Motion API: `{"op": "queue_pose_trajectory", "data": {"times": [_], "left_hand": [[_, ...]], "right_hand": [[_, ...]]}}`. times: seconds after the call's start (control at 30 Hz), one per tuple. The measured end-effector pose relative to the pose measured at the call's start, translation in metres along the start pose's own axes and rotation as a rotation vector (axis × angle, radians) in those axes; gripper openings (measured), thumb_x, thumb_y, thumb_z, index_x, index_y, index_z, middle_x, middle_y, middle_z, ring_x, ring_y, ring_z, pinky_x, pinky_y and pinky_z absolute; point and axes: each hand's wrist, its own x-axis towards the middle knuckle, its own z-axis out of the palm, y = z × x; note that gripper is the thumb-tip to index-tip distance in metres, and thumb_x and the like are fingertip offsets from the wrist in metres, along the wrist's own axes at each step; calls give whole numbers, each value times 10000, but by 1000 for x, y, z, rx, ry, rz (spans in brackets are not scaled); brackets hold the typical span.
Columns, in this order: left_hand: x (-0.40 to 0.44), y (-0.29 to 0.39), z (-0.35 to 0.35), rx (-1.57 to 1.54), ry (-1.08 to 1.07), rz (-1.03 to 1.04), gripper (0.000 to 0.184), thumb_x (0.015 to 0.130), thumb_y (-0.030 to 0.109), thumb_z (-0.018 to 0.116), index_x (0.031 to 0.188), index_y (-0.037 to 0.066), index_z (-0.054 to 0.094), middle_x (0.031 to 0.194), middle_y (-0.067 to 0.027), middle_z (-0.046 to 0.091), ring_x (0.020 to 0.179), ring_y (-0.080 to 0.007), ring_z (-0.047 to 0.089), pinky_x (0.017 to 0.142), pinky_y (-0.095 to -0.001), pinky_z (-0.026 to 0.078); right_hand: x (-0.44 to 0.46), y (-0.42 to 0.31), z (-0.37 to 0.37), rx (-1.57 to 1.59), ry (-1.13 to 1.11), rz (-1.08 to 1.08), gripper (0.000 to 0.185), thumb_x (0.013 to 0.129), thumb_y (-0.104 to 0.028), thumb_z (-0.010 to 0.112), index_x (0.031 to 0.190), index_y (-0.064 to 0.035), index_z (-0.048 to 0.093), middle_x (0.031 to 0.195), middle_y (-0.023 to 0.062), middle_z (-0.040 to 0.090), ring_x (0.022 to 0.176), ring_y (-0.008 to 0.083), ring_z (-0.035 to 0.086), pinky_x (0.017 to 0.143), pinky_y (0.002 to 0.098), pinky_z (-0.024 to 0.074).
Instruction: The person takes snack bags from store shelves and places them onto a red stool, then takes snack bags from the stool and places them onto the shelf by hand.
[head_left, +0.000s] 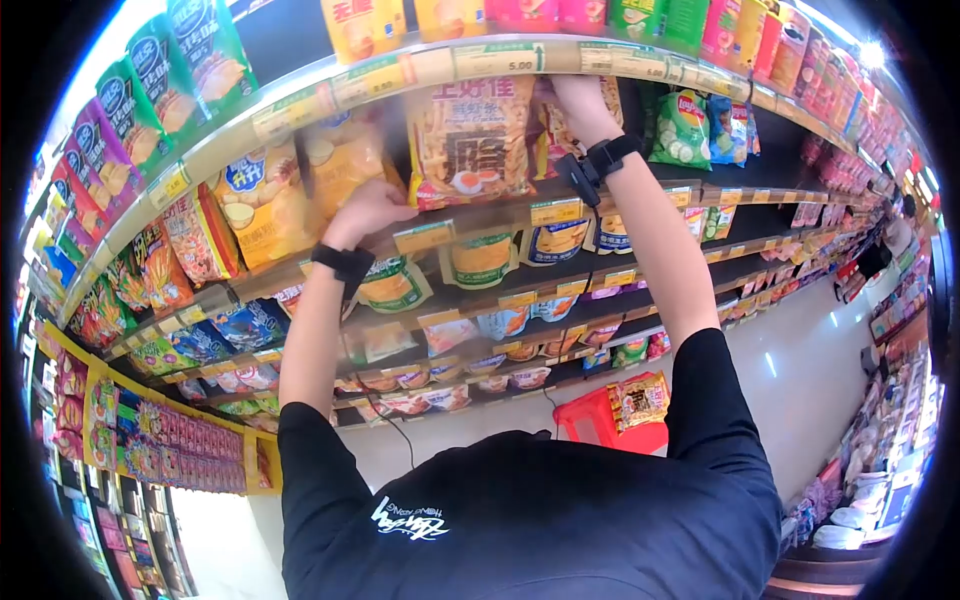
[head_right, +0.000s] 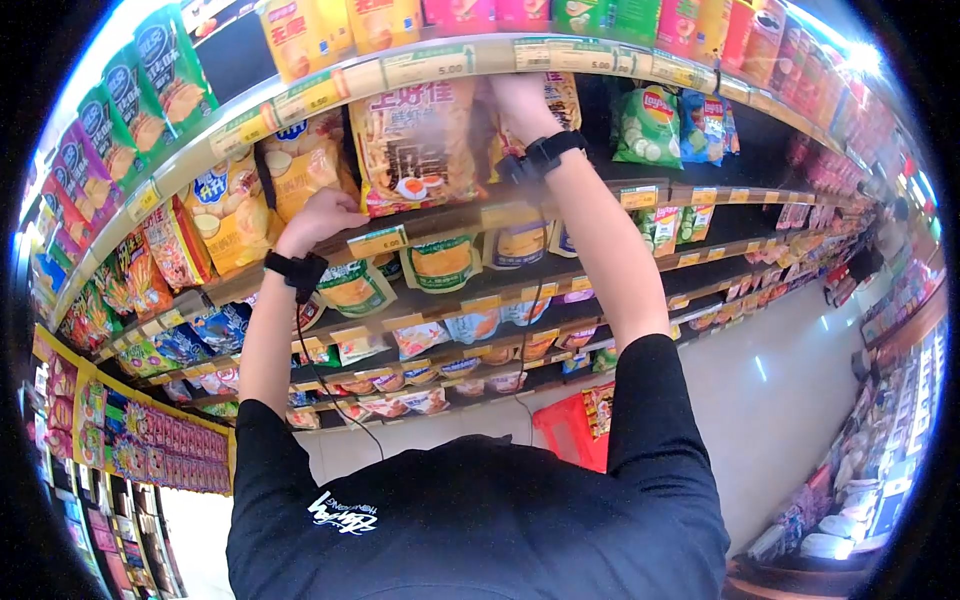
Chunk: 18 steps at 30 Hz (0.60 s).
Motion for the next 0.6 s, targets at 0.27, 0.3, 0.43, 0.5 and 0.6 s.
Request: {"op": "queue_pose_trajectory", "data": {"times": [0.27, 0.3, 0.43, 0.5, 0.6], "left_hand": [[-7, 24, -16, 16, 108, -32, 348, 786, 329, 683, 853, -13, 688, 743, -136, 679, 707, -197, 649, 636, -312, 486], [-19, 43, -18, 68, 229, -23, 350, 797, 336, 672, 858, -8, 689, 711, -136, 669, 672, -210, 645, 619, -319, 484], [-46, 108, -13, 16, 408, -35, 338, 816, 336, 659, 854, 2, 691, 619, -113, 638, 581, -225, 630, 566, -334, 473], [-47, 129, -3, -38, 380, 20, 295, 833, 278, 660, 852, -15, 681, 600, -84, 623, 525, -139, 558, 513, -283, 420], [-40, 153, 34, -90, 371, 200, 224, 853, 225, 651, 846, 2, 671, 610, -72, 624, 522, -101, 545, 508, -263, 424]], "right_hand": [[-15, -12, 3, -115, -189, -97, 304, 892, -90, 619, 1175, -34, 522, 1156, 87, 570, 1043, 203, 602, 867, 332, 551], [-19, -16, 2, -114, -190, -99, 313, 882, -112, 638, 1165, -26, 538, 1121, 77, 589, 1019, 183, 613, 853, 313, 550], [-19, -12, -32, -196, -200, -120, 256, 843, -125, 665, 1064, -6, 616, 949, 66, 655, 825, 129, 640, 705, 243, 518], [-18, -9, -63, -451, -52, -152, 250, 824, -140, 680, 1022, 4, 632, 892, 76, 665, 779, 127, 635, 679, 244, 505], [-23, 0, -108, -763, 225, -274, 301, 786, -194, 717, 963, 38, 644, 812, 94, 674, 730, 144, 635, 664, 265, 500]]}}
